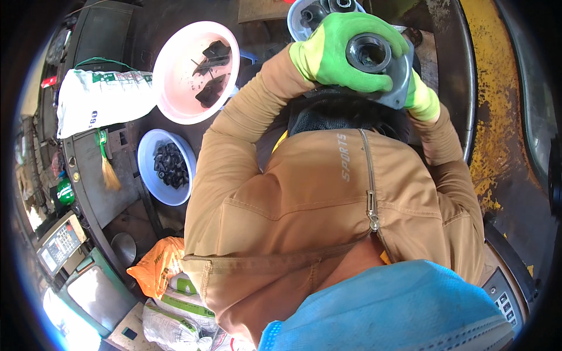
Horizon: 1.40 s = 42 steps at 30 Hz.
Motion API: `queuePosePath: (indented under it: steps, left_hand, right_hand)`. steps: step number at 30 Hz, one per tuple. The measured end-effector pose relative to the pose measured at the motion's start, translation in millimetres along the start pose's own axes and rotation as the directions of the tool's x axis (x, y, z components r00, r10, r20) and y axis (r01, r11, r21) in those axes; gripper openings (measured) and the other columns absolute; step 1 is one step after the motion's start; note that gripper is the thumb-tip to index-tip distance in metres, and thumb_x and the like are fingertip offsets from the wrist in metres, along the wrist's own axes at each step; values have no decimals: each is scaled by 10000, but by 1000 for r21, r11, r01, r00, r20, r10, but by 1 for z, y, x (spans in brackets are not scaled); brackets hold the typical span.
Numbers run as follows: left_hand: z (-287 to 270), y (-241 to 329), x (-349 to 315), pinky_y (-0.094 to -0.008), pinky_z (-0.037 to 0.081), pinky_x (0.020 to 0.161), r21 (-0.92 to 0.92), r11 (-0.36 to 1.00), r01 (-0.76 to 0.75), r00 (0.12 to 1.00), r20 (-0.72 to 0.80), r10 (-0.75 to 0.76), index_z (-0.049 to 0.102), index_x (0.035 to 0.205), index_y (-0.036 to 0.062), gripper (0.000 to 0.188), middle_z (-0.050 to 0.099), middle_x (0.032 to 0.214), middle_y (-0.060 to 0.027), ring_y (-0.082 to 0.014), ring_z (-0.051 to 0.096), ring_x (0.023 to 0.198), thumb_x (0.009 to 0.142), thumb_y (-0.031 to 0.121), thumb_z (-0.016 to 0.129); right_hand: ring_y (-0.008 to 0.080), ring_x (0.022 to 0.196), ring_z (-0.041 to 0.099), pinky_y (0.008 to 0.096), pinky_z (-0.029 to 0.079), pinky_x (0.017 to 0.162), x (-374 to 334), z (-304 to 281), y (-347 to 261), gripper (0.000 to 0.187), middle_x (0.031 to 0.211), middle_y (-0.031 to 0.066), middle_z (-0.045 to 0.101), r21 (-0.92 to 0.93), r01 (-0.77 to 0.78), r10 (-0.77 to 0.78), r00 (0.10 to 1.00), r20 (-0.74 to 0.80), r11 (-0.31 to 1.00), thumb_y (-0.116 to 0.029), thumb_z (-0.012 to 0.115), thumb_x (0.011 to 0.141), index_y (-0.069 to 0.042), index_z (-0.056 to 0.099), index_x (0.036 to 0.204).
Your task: The person uses a wrench to tighten a bolt on a metal part, then picks up a black cylindrical component and inserts a small metal piece into it. The person repeats this insertion process with several similar components, placing each finished unit into a nearby container.
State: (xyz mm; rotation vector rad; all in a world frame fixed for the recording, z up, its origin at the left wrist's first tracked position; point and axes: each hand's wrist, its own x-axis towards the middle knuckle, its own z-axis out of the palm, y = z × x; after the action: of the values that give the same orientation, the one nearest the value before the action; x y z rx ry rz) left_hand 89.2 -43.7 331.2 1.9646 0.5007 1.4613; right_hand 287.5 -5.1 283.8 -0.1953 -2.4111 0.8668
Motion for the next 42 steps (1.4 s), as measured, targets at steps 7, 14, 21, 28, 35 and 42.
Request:
queuePosePath:
  steps: [7, 14, 21, 28, 35, 42]
  left_hand:
    - [1, -9, 6, -478, 424, 1049, -383, 899, 213, 918, 393, -51, 668, 1007, 16, 469, 686, 1114, -155, -343, 624, 1120, 620, 213, 845]
    - [-30, -9, 20, -358, 447, 998, -400, 791, 463, 870, 375, -319, 621, 1224, 23, 598, 637, 1213, -107, -232, 575, 1144, 648, 147, 727]
    - [10, -10, 5, -399, 479, 969, 187, 966, 179, 944, -309, -115, 628, 1129, 23, 583, 649, 1133, -153, -305, 613, 1099, 630, 175, 889]
    - [0, -13, 2, -422, 482, 918, 153, 978, -139, 982, -106, 156, 604, 1093, 29, 522, 630, 1090, -166, -329, 604, 1051, 655, 134, 868]
    - [-4, 0, 0, -362, 531, 898, -39, 999, 7, 998, 70, -4, 677, 1068, 43, 465, 686, 1082, -108, -246, 661, 1006, 666, 169, 873]
    - [-10, 0, 2, -354, 523, 906, -179, 972, 152, 968, 227, -110, 685, 1054, 32, 441, 689, 1089, -101, -227, 656, 1018, 665, 147, 858]
  right_hand:
    - [132, 1157, 575, 273, 459, 1006, -28, 20, 12, 593, 1235, 48, 612, 525, -476, 439, 875, 204, 705, -226, 720, 864, -94, 468, 1384]
    - [174, 958, 638, 316, 504, 863, -5, 38, 26, 384, 1128, 73, 652, 313, -390, 460, 866, -195, 866, -157, 680, 890, -49, 574, 1243]
    - [252, 1019, 642, 348, 521, 862, 23, 16, 1, 430, 1112, 123, 656, -14, -113, 99, 918, -384, 994, -45, 675, 842, -15, 556, 1254]
    - [237, 875, 682, 343, 547, 696, 30, 11, -21, 285, 957, 67, 683, -30, -51, 37, 937, -348, 998, -128, 729, 804, -77, 657, 1074]
    - [120, 901, 650, 280, 534, 766, 14, -5, -21, 396, 964, 13, 685, -40, -191, 188, 981, -53, 981, -104, 804, 744, -118, 654, 1111]
    - [79, 1148, 546, 267, 472, 969, 11, -4, -25, 563, 1239, 22, 592, 120, -163, 156, 986, 68, 979, -71, 788, 780, -101, 560, 1293]
